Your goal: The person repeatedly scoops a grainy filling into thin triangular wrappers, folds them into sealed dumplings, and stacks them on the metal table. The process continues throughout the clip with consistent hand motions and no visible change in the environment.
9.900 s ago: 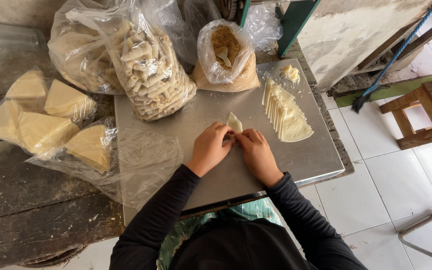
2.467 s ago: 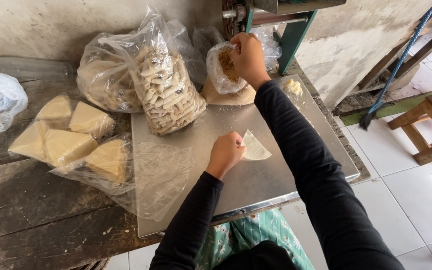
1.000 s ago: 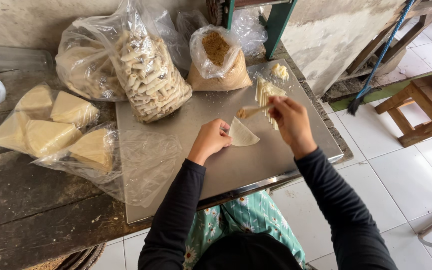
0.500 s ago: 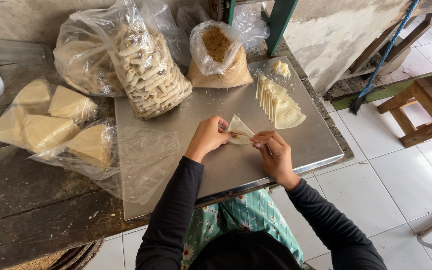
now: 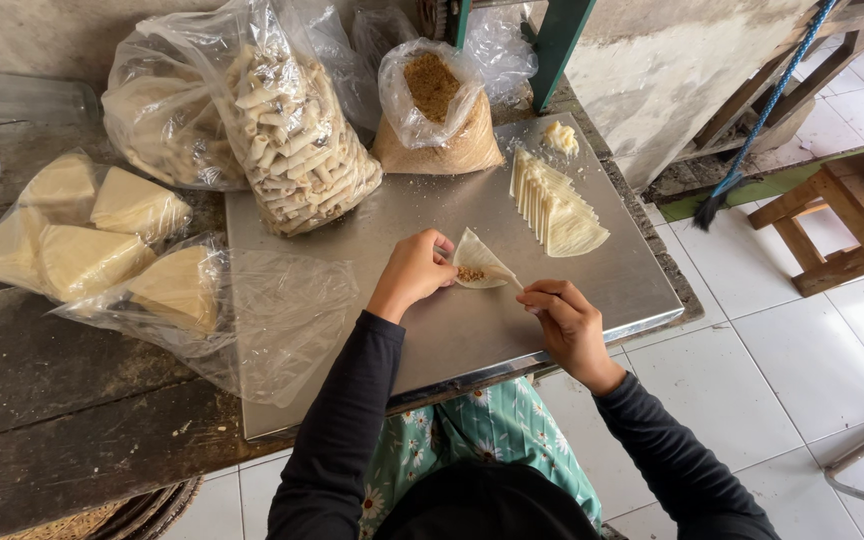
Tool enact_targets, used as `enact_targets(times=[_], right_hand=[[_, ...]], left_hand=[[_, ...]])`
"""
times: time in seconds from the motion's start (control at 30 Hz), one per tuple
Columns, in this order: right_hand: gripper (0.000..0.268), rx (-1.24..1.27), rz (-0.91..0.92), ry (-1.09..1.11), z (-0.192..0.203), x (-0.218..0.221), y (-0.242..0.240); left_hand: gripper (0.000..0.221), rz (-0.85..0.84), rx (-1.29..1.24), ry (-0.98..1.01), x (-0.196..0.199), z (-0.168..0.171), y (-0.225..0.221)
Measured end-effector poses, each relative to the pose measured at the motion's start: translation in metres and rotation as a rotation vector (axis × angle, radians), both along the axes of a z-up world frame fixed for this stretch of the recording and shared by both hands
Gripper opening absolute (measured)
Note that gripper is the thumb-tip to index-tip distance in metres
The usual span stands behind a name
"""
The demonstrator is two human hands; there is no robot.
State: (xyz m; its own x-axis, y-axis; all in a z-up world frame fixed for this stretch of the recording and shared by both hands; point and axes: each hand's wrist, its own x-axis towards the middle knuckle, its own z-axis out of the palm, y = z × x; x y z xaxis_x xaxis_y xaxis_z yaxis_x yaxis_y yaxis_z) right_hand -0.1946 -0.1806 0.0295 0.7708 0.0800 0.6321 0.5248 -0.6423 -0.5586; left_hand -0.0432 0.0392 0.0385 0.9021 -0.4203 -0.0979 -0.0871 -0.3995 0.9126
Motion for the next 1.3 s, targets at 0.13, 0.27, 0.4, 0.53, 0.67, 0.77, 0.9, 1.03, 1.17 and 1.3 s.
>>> enact_targets(times=[0.13,0.27,0.4,0.53,0.67,0.77,0.9,1.03,1.17,1.3], right_hand=[[0.010,0.042,-0.068,-0.071,0.010,0.002,0.004],[0.009,0.114,-0.169,-0.220,0.043,0.035,0.005],[0.005,0.112,-0.194,-0.420,0.092,0.118,0.017],[0.010,0.005,-0.110,-0.421,0.132,0.196,0.042],[0.028,0.112,-0.092,-0.216,0.117,0.197,0.049],[0.018,-0.082,-0.234,-0.054,0.079,0.146,0.027],[0.020,-0.147,-0.329,0.211,0.031,0.072,0.019],[0.025,-0.276,-0.480,0.180,0.000,0.040,0.024],[0.015,-0.197,-0.470,0.206,-0.008,0.043,0.027],[0.012,0.052,-0.393,0.288,-0.005,0.046,0.036]], left_hand=[[0.034,0.008,0.026,-0.002,-0.001,0.002,0.000],[0.031,0.004,0.035,0.032,0.001,0.000,-0.001],[0.034,-0.012,0.046,-0.026,0.004,-0.003,-0.001],[0.033,-0.019,0.031,-0.088,0.003,-0.008,-0.002],[0.034,-0.007,0.030,-0.156,0.005,-0.011,-0.003],[0.035,0.005,-0.014,-0.172,0.003,-0.016,-0.004],[0.035,0.041,0.028,-0.302,-0.001,-0.019,-0.011],[0.033,0.065,0.004,-0.304,-0.004,-0.020,-0.015],[0.034,0.077,0.018,-0.326,-0.005,-0.018,-0.014],[0.032,0.076,0.044,-0.355,-0.007,-0.017,-0.016]])
